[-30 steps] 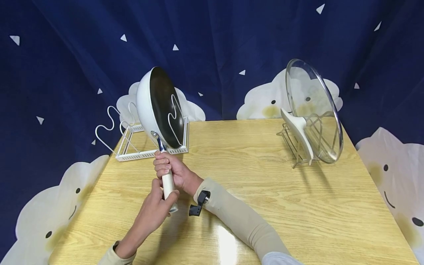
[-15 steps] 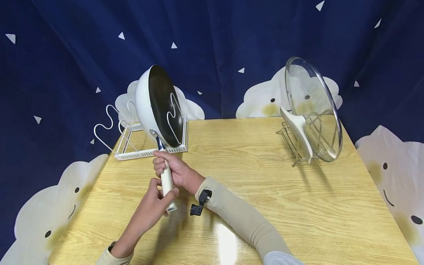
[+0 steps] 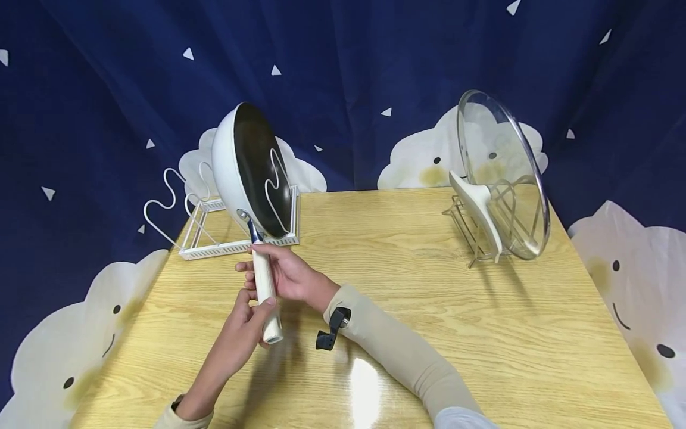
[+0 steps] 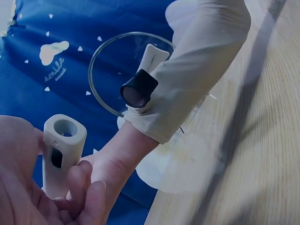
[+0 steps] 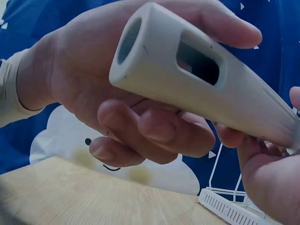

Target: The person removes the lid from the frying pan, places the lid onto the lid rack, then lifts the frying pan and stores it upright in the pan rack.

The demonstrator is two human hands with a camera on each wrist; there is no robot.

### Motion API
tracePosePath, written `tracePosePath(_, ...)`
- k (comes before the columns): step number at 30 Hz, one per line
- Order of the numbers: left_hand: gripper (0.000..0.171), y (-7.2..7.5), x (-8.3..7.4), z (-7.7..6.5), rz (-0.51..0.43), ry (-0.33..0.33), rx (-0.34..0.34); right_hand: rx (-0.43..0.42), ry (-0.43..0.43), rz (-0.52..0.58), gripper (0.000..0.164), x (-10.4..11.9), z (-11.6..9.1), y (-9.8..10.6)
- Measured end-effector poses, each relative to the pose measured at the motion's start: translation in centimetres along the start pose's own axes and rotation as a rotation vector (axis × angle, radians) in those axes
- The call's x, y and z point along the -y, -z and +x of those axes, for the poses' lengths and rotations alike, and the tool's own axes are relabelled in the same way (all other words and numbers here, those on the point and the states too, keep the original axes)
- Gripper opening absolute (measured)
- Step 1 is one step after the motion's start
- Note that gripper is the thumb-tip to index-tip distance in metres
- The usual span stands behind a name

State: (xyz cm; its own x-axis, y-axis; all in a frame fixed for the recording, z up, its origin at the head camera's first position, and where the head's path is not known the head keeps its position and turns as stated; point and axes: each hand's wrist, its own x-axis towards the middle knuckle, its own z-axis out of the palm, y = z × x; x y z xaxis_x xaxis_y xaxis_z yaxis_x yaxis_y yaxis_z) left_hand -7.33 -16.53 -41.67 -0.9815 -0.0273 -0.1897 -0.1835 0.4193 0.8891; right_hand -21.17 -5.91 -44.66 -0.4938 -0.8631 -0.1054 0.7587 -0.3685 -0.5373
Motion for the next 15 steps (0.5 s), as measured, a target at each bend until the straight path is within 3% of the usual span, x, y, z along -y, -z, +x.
tracePosePath(10,0.044,-0.02,0.11,-0.02,0.012,-0.020,-0.019,-0.025,-0.021,0.049,0.023,-0.07,-0.18,-0.27)
tracePosePath(15,0.044,0.39,0.17,0.00,0.047,-0.024,-0.044,-0.062,0.022,0.047,0.032,0.17,-0.71,0.60)
